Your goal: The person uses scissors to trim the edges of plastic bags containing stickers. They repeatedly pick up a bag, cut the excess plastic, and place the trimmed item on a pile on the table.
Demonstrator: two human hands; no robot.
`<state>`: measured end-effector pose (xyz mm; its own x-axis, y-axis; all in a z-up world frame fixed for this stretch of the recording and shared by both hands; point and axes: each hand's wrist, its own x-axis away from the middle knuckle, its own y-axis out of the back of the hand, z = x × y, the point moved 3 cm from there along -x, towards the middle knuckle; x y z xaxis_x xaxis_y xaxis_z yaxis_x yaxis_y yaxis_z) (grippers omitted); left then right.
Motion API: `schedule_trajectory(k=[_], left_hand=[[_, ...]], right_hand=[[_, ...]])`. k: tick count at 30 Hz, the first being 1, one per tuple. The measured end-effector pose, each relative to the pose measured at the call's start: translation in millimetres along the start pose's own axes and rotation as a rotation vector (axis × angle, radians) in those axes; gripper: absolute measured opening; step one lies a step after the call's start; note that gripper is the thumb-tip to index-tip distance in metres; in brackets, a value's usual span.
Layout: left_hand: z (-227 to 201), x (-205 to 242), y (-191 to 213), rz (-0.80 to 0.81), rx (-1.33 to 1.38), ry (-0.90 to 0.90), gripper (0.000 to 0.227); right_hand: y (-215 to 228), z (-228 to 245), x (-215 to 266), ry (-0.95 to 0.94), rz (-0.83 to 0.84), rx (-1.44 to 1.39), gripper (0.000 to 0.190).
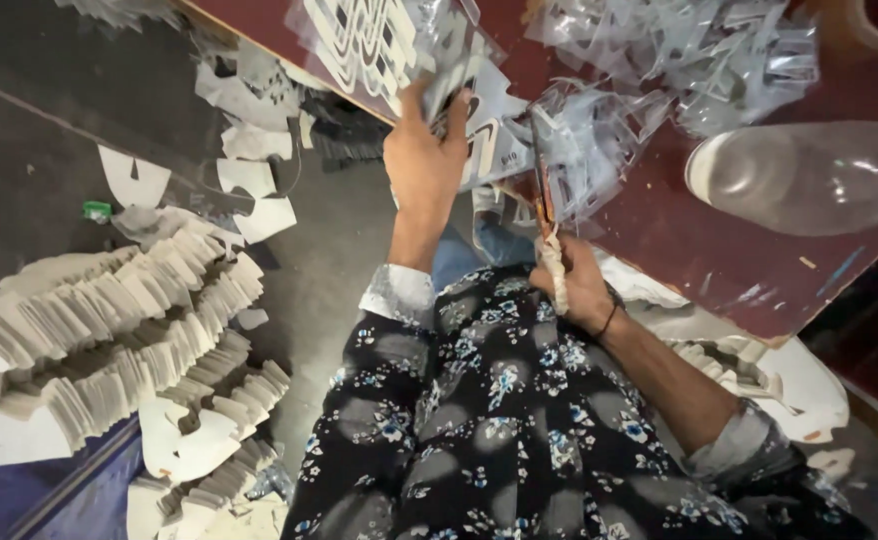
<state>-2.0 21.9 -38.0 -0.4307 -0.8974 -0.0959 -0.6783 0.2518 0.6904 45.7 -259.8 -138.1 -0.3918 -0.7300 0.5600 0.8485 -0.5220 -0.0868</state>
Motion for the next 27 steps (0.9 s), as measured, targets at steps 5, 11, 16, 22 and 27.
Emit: schedule_trajectory(k=[5, 11, 16, 22, 27], left_hand=[[1, 24, 22, -0.041, 0.534, 0.308, 0.080], [-14, 50, 32, -0.003, 0.375, 0.403, 0.105], [-75, 39, 60, -0.242, -0.007, -0.169, 0.077], [-140, 11, 61, -0.111, 0.035, -0.697, 0.076], [-75, 31, -51, 0.394, -0.021, -1.119, 0.070]], right_hand=[[-5, 17, 3, -0.047, -0.011, -0.001, 0.026], [-10, 23, -2, -0.082, -0.012, 0.052, 0.028], [-10, 40, -2, -0.013, -0.090, 0.297, 0.031], [-4, 14, -3, -0.070, -0.078, 0.429, 0.028], [-18, 51, -2, 0.113, -0.246, 0.583, 0.043]])
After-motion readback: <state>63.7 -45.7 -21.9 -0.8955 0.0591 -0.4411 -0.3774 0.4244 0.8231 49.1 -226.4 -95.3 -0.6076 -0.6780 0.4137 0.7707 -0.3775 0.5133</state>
